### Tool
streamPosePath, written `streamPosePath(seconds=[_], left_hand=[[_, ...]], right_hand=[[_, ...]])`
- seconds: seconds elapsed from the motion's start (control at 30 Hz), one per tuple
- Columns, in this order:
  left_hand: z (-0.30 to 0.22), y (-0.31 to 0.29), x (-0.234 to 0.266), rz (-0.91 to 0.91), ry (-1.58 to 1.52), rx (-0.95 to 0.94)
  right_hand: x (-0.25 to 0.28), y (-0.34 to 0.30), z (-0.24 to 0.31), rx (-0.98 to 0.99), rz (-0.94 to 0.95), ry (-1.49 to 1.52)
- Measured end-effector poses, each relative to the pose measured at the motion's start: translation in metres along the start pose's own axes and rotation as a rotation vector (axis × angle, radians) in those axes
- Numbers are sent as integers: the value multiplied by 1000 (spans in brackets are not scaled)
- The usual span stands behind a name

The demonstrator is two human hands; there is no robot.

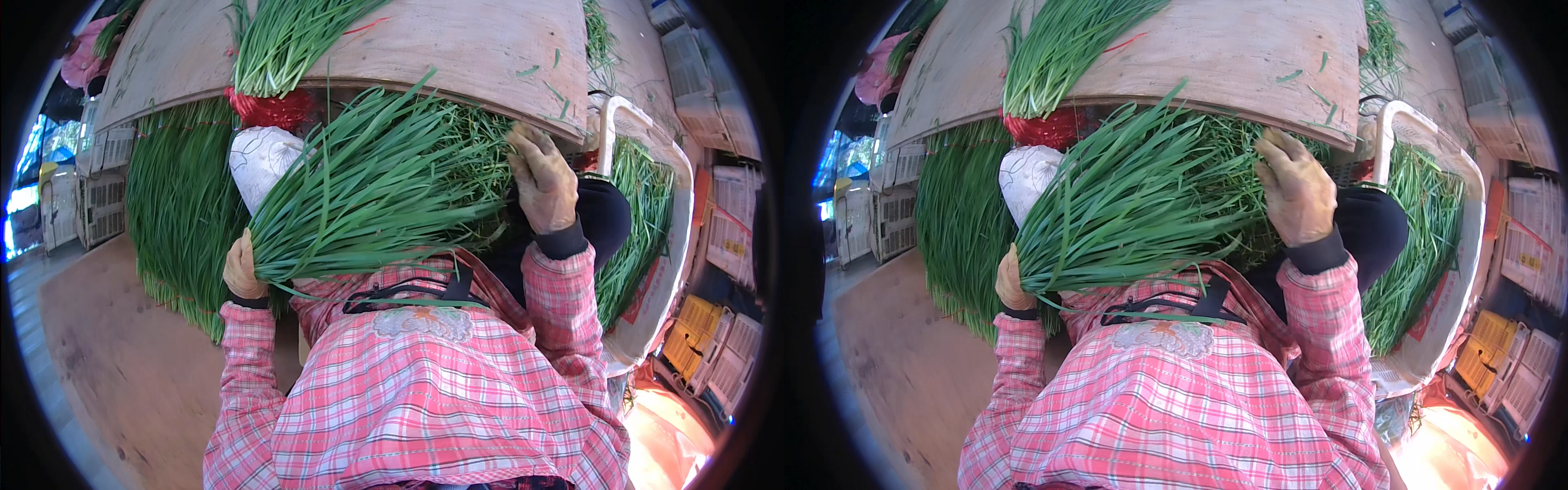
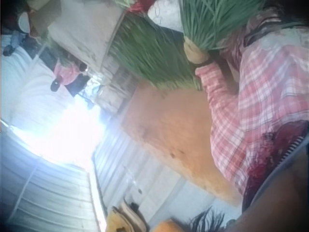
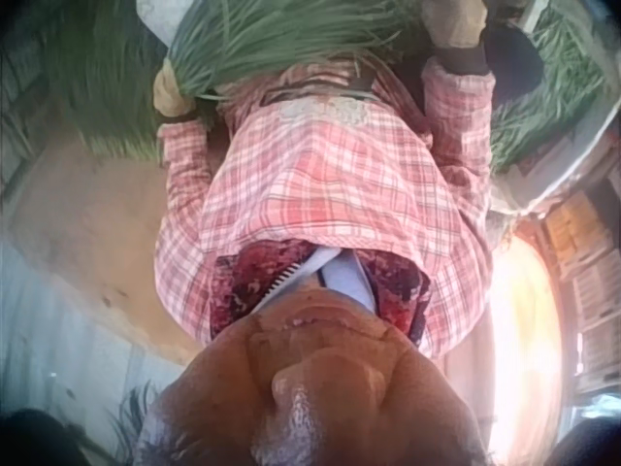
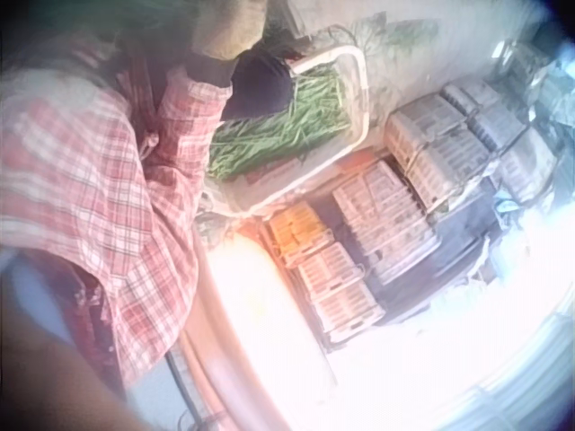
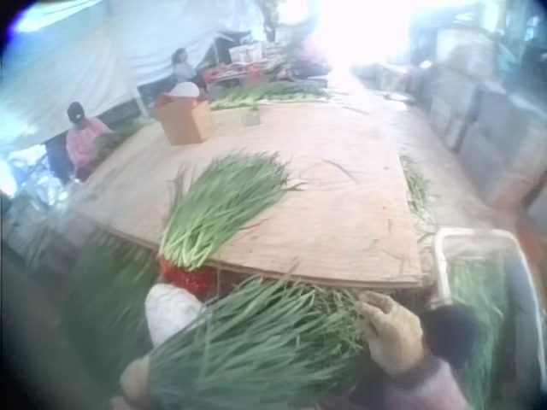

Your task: The person bundles stalks of green vegetables by hand and secures them with a red rubber band. They then place the completed bundle onto a stack on the table.

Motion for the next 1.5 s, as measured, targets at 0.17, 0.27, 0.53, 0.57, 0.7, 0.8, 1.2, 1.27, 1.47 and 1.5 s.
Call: streamPosePath(seconds=[0.17, 0.27, 0.53, 0.57, 0.7, 0.8, 1.2, 1.27, 1.47, 1.5], left_hand=[[2, 1, 3, 25, 17, -2], [6, -2, 1, 44, 28, -3], [12, -10, -4, 84, 53, -4], [12, -10, -4, 81, 34, -10], [12, -6, 0, 86, -3, -26], [18, -6, -2, 74, 29, -57], [24, -2, -2, 41, 48, -117], [24, -1, 0, 54, 39, -122], [24, 2, 5, 74, 63, -115], [26, 2, 6, 68, 75, -116]], right_hand=[[-54, 26, 19, 130, 170, 46], [-83, -2, 9, -483, 194, 812], [-71, 24, -7, -138, -11, 390], [-73, 28, 1, -167, -2, 479], [-102, 22, 6, 1, 435, 71], [-108, 4, -5, -499, 251, 534], [-80, 60, 30, 73, 45, 241], [-95, 60, 48, 145, 319, 147], [-106, 49, 4, -554, 58, 837], [-105, 48, -2, -520, 82, 850]])
Point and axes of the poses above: each hand's wrist, its own y-axis towards the middle knuckle, its own x-axis out of the back of the hand, z = x × y, the point moved 1 cm from there along y, towards the middle knuckle, and after that the axes turned 3 degrees about z, right-handed, at the moved point
